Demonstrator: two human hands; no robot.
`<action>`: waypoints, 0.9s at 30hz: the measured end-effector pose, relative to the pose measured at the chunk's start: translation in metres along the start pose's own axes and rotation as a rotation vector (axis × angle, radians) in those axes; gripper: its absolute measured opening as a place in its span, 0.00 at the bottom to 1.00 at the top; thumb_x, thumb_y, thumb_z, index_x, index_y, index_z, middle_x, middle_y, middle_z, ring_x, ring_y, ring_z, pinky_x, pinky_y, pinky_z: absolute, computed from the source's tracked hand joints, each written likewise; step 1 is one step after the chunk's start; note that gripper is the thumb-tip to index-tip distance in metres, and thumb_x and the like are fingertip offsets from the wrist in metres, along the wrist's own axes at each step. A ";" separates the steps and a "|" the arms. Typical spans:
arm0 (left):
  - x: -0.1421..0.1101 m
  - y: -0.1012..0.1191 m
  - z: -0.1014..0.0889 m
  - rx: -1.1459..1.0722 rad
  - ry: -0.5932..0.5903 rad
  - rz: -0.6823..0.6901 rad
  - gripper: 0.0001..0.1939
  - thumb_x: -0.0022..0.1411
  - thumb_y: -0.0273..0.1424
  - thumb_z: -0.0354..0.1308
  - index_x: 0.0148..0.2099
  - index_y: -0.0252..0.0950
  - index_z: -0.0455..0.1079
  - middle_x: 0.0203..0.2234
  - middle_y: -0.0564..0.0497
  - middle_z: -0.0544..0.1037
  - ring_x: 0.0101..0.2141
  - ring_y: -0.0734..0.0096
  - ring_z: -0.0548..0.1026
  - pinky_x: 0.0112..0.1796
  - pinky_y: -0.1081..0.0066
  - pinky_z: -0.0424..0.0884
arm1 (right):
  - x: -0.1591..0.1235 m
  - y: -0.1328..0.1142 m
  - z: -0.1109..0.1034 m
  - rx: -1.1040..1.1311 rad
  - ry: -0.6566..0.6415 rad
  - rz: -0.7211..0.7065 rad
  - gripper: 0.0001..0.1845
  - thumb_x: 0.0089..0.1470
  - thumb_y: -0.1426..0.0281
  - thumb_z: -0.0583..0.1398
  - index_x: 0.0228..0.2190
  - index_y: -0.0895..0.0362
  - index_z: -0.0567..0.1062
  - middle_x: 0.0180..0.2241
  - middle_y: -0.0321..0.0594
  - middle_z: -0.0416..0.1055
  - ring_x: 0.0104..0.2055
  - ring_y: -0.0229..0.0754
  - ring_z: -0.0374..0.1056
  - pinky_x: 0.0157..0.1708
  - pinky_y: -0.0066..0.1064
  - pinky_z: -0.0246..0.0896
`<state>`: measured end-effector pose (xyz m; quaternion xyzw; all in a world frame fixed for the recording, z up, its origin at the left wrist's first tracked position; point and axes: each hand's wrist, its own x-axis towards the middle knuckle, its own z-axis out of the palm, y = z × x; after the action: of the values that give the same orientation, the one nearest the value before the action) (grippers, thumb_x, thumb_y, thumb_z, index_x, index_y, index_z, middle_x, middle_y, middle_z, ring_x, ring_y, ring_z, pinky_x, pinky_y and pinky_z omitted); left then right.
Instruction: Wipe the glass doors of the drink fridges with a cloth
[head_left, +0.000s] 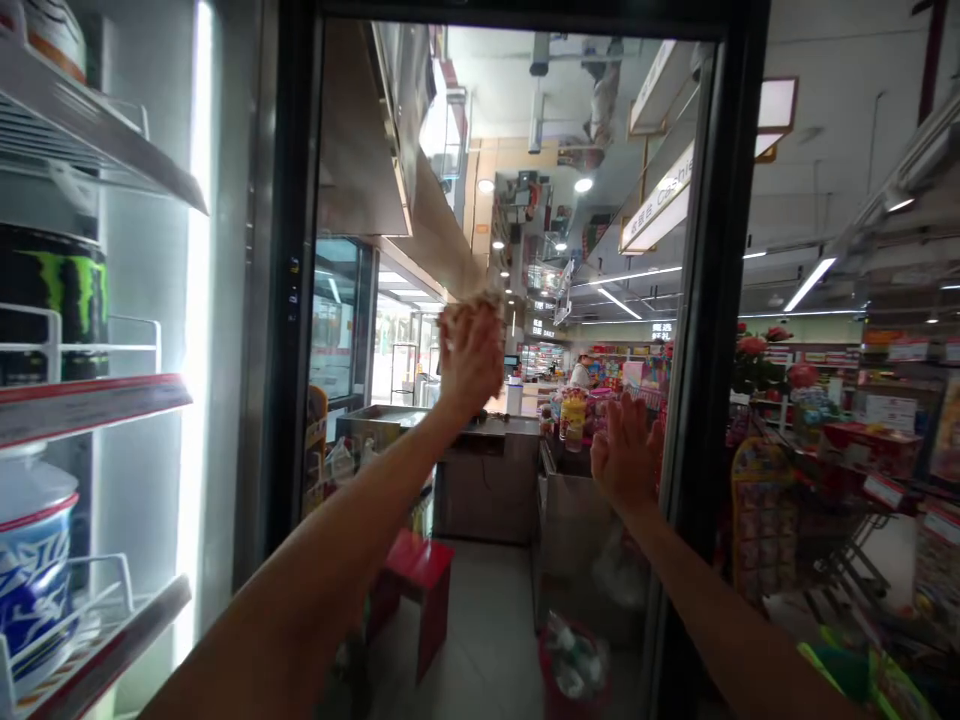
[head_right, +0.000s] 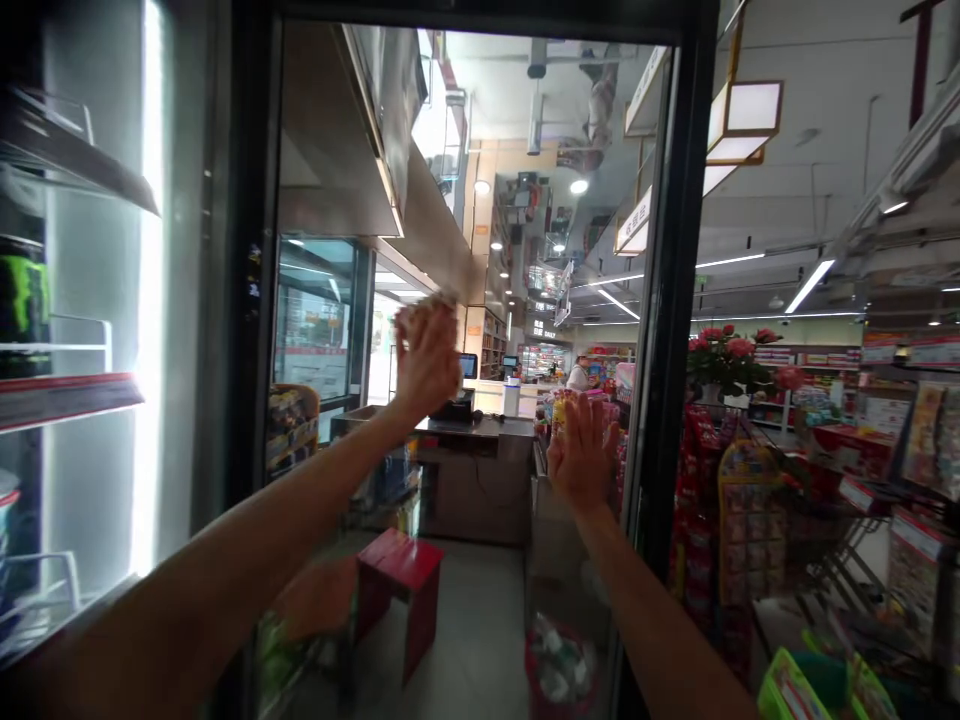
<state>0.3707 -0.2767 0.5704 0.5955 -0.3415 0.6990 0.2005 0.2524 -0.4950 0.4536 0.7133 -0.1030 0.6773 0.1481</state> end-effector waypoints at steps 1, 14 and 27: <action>-0.004 0.019 0.003 -0.026 -0.053 0.155 0.23 0.62 0.31 0.46 0.60 0.38 0.56 0.60 0.49 0.58 0.62 0.61 0.46 0.61 0.49 0.38 | 0.000 0.000 0.000 0.001 0.002 -0.004 0.32 0.56 0.67 0.49 0.61 0.56 0.49 0.63 0.47 0.47 0.66 0.48 0.38 0.61 0.50 0.33; 0.015 -0.045 -0.007 0.046 0.050 -0.177 0.25 0.62 0.31 0.45 0.61 0.29 0.54 0.61 0.40 0.54 0.62 0.51 0.45 0.58 0.42 0.39 | 0.000 0.000 0.006 0.002 0.009 -0.008 0.34 0.55 0.68 0.49 0.61 0.56 0.45 0.63 0.47 0.45 0.66 0.48 0.38 0.61 0.51 0.31; 0.027 -0.029 -0.003 0.033 -0.087 0.081 0.25 0.61 0.29 0.44 0.61 0.36 0.54 0.61 0.47 0.55 0.62 0.57 0.47 0.60 0.47 0.40 | -0.001 0.002 0.009 0.011 0.034 -0.020 0.35 0.55 0.68 0.50 0.62 0.55 0.44 0.63 0.48 0.47 0.65 0.49 0.41 0.61 0.50 0.34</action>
<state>0.3827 -0.2576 0.6034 0.6143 -0.3620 0.6855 0.1472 0.2603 -0.5004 0.4528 0.7033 -0.0895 0.6885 0.1525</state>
